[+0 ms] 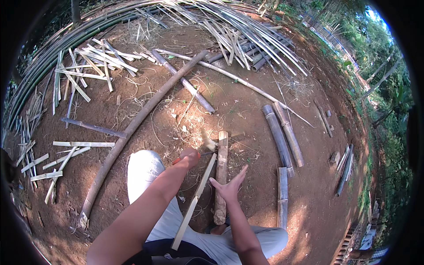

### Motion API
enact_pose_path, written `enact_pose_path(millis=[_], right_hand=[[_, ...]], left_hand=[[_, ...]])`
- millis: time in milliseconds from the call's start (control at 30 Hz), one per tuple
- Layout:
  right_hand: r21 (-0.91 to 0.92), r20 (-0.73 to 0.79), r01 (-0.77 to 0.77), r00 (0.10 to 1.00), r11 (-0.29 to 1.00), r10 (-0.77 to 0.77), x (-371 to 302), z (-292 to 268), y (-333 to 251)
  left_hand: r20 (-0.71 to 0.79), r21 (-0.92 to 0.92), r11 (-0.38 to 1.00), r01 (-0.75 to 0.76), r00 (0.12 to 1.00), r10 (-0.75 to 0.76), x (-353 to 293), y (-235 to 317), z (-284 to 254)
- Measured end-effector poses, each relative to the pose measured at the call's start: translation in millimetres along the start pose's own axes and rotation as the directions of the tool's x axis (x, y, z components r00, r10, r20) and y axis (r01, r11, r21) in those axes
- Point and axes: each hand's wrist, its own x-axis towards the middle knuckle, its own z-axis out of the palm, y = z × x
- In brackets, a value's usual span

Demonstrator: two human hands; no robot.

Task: The person uses a chisel and a wooden mallet to split bamboo sections into thin strips. They repeatedly position the chisel on the bamboo, strike it with the mallet, and separate the resulting pieces.

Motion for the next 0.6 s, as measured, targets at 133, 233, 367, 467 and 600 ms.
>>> enact_pose_path(millis=[133,233,367,467,600], right_hand=[[-0.381,0.451,0.549,0.813,0.744,-0.368,0,-28,-79],[-0.220,0.209,-0.412,0.866,0.884,0.455,-56,10,-29],[0.284,0.679,-0.838,0.518,0.465,0.519,-119,55,10],[0.519,0.706,-0.853,0.459,0.046,0.540,-104,30,-49],[0.673,0.539,-0.734,0.572,0.092,0.618,-79,-40,-85]], left_hand=[[-0.044,-0.561,0.824,-0.082,0.997,0.069,1,-5,21],[-0.026,-0.930,0.363,-0.054,0.996,0.080,12,-14,45],[0.197,0.059,-0.978,0.198,0.958,0.206,58,-55,54],[0.106,0.079,-0.979,0.190,0.975,0.198,75,-61,72],[0.123,0.088,-0.969,0.229,0.963,0.239,47,-47,63]])
